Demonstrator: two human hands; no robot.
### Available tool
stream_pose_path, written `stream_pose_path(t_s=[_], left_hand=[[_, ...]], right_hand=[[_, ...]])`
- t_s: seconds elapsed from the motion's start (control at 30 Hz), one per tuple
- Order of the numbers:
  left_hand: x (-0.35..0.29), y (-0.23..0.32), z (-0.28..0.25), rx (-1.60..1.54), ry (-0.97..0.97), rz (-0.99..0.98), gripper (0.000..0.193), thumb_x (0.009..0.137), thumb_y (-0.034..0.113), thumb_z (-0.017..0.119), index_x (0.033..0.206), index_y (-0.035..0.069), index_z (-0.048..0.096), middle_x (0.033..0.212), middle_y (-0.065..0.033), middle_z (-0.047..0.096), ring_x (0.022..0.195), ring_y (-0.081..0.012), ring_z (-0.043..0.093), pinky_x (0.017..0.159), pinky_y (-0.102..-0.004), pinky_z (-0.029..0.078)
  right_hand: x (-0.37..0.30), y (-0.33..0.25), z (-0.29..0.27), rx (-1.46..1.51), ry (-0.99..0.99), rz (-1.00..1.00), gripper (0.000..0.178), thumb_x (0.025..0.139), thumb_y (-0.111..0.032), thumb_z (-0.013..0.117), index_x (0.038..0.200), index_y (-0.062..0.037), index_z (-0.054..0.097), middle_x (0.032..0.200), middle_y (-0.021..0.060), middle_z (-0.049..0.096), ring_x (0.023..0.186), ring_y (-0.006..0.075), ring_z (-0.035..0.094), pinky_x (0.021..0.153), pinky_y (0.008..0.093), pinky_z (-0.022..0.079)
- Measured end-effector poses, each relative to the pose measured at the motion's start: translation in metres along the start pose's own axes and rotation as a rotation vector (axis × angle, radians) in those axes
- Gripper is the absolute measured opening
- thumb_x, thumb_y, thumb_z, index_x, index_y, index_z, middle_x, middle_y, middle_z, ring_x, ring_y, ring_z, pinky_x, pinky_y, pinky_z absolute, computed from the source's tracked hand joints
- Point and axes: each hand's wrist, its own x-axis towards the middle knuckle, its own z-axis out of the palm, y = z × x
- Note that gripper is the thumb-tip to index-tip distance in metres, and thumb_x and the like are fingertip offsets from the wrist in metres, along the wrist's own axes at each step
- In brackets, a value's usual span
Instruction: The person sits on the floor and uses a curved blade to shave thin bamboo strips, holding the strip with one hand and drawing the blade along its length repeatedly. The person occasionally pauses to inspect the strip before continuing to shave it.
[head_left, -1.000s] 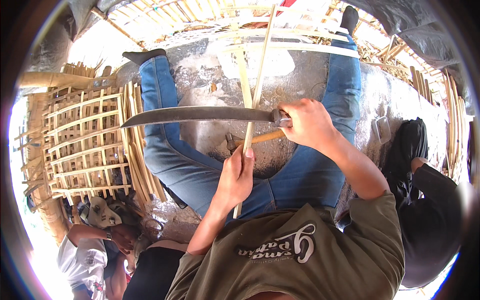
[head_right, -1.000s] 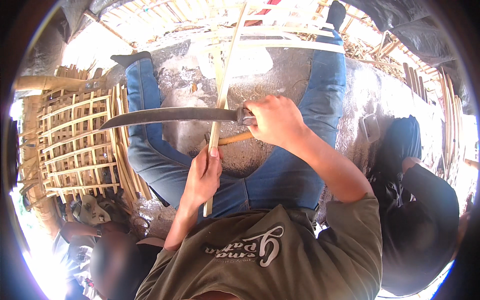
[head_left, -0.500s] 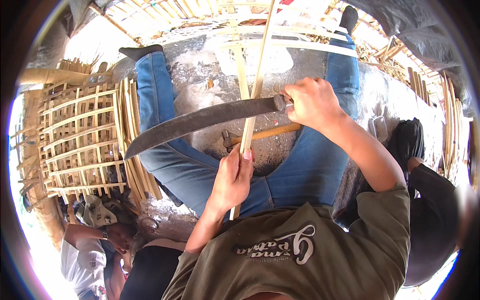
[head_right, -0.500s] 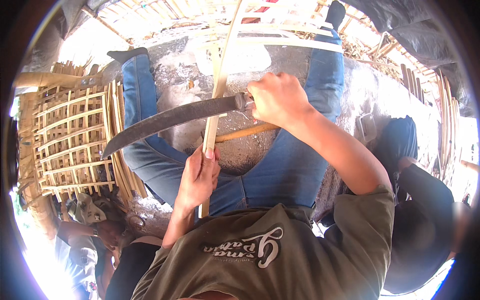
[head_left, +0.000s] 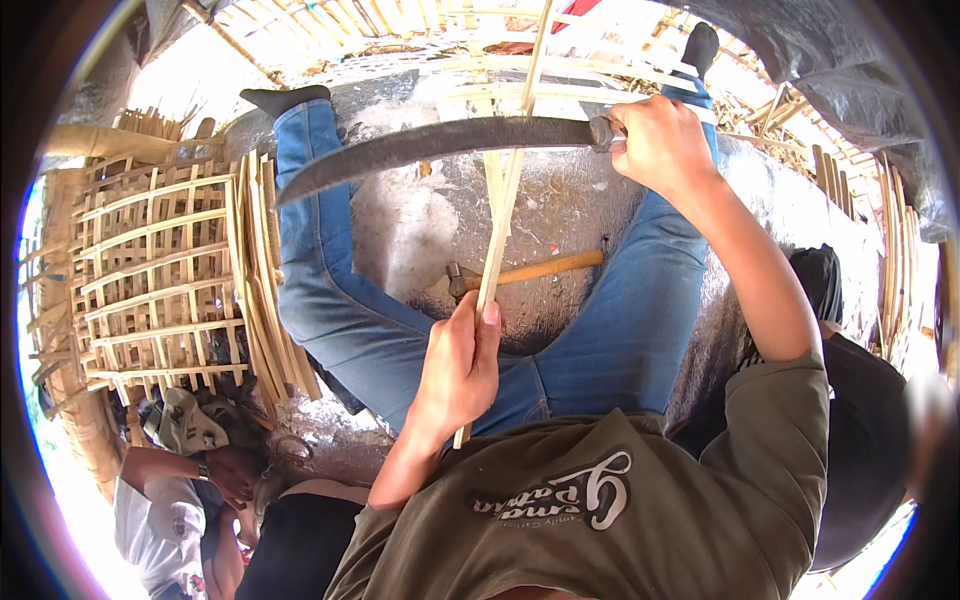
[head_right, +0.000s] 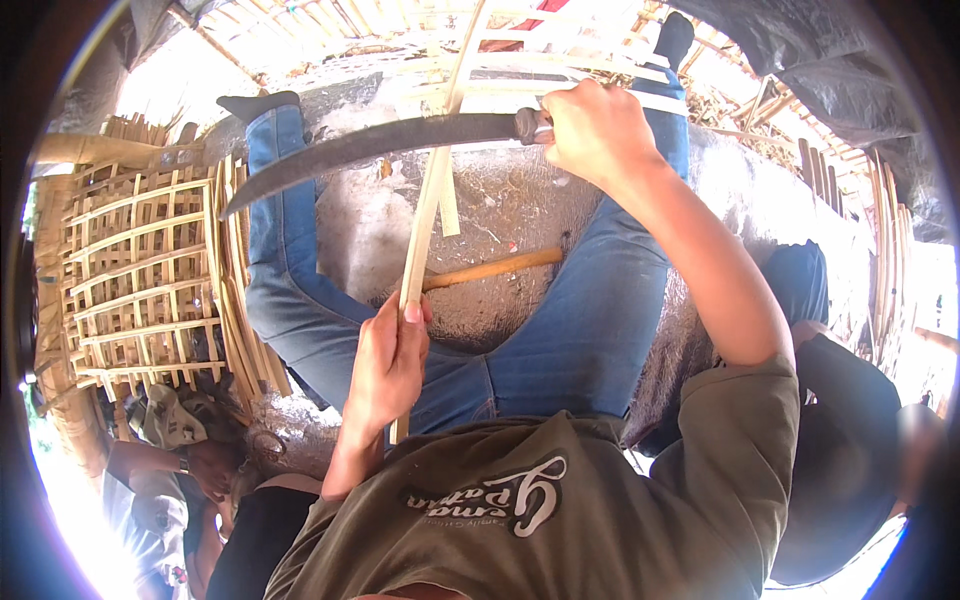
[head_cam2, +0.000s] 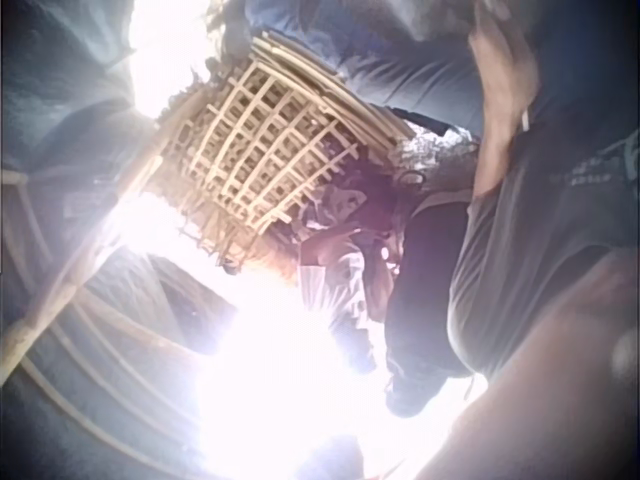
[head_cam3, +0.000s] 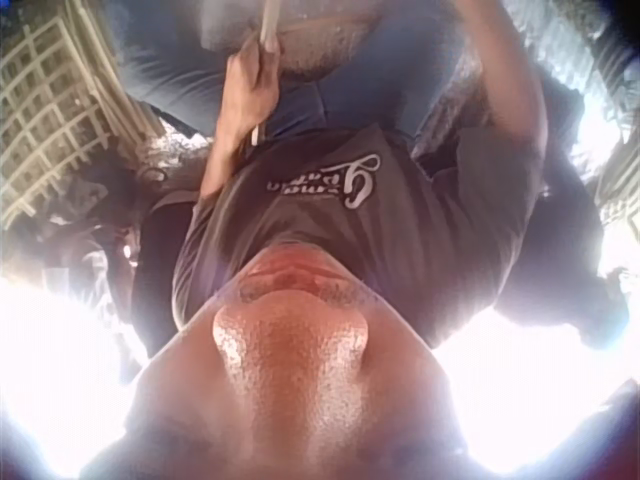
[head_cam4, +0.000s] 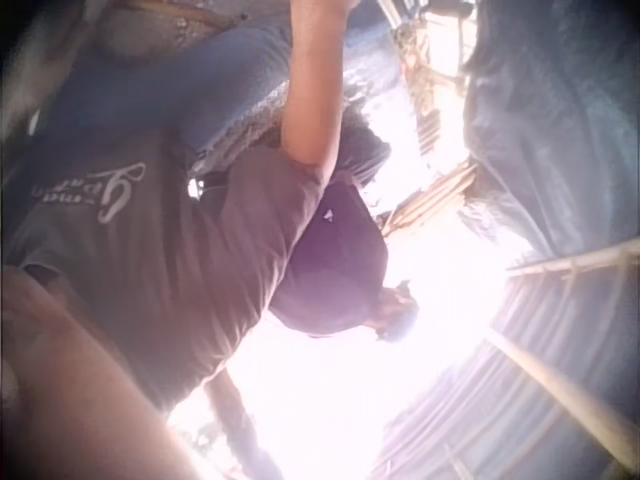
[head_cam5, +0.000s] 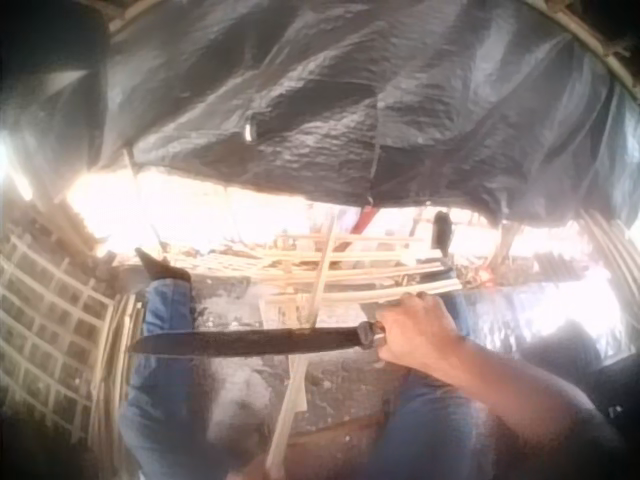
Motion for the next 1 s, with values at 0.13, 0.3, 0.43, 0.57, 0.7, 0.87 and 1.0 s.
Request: stream_pose_path(t_s=[0.13, 0.3, 0.43, 0.57, 0.7, 0.87, 1.0], left_hand=[[-0.001, 0.002, -0.001, -0.002, 0.002, 0.011, 0.026, 0.107, 0.015, 0.046, 0.089, -0.002, 0.050, 0.060, -0.0162, 0.048, 0.049, -0.0305, 0.048, 0.051, -0.0391, 0.038], [-0.012, 0.010, -0.008, 0.102, 0.010, 0.016, 0.023, 0.106, 0.014, 0.047, 0.091, -0.003, 0.050, 0.061, -0.0227, 0.051, 0.057, -0.0450, 0.056, 0.053, -0.0430, 0.040], [-0.032, 0.011, -0.007, 0.092, -0.061, 0.032, 0.018, 0.105, 0.011, 0.049, 0.096, -0.004, 0.052, 0.063, -0.0247, 0.053, 0.062, -0.0471, 0.059, 0.054, -0.0448, 0.041], [-0.008, 0.006, -0.007, 0.066, 0.029, 0.124, 0.020, 0.107, 0.012, 0.045, 0.099, -0.002, 0.057, 0.058, -0.0089, 0.043, 0.053, -0.0206, 0.044, 0.050, -0.0358, 0.034], [-0.003, 0.009, -0.008, 0.006, 0.095, 0.063, 0.024, 0.109, 0.015, 0.042, 0.104, -0.001, 0.058, 0.056, 0.0016, 0.037, 0.051, -0.0064, 0.034, 0.048, -0.0298, 0.029], [0.000, 0.007, -0.011, 0.002, 0.055, 0.085, 0.026, 0.110, 0.018, 0.041, 0.103, -0.002, 0.056, 0.057, 0.0034, 0.039, 0.052, -0.0053, 0.034, 0.049, -0.0279, 0.030], [-0.006, -0.001, -0.011, 0.041, 0.059, 0.092, 0.026, 0.109, 0.020, 0.042, 0.099, -0.001, 0.054, 0.057, 0.0025, 0.041, 0.052, -0.0056, 0.036, 0.049, -0.0273, 0.031]], right_hand=[[0.005, 0.004, 0.006, 0.033, -0.017, -0.007, 0.023, 0.071, -0.017, 0.072, 0.092, -0.0089, 0.075, 0.080, 0.0165, 0.072, 0.077, 0.0336, 0.073, 0.073, 0.0426, 0.060], [0.025, 0.005, -0.002, -0.011, 0.023, 0.135, 0.025, 0.073, -0.012, 0.066, 0.095, -0.0086, 0.075, 0.083, 0.0193, 0.072, 0.080, 0.0357, 0.073, 0.078, 0.0455, 0.059], [0.047, 0.089, -0.003, -0.048, 0.015, 0.347, 0.026, 0.080, -0.017, 0.067, 0.103, -0.0070, 0.073, 0.092, 0.0234, 0.072, 0.088, 0.0406, 0.072, 0.080, 0.0493, 0.058], [0.038, 0.068, -0.001, 0.094, 0.030, 0.388, 0.033, 0.079, -0.018, 0.067, 0.109, -0.0069, 0.072, 0.099, 0.0215, 0.073, 0.095, 0.0386, 0.072, 0.088, 0.0470, 0.058], [0.028, 0.044, -0.006, 0.174, 0.011, 0.250, 0.030, 0.078, -0.016, 0.065, 0.106, -0.0069, 0.073, 0.093, 0.0205, 0.074, 0.092, 0.0377, 0.072, 0.086, 0.0469, 0.058], [0.021, 0.009, -0.008, 0.344, -0.020, 0.115, 0.029, 0.078, -0.017, 0.065, 0.104, -0.0064, 0.073, 0.087, 0.0198, 0.073, 0.086, 0.0370, 0.072, 0.082, 0.0458, 0.059], [0.013, -0.012, -0.017, 0.199, 0.068, 0.020, 0.032, 0.077, -0.019, 0.069, 0.105, -0.0069, 0.074, 0.086, 0.0189, 0.073, 0.085, 0.0361, 0.072, 0.081, 0.0443, 0.059]])
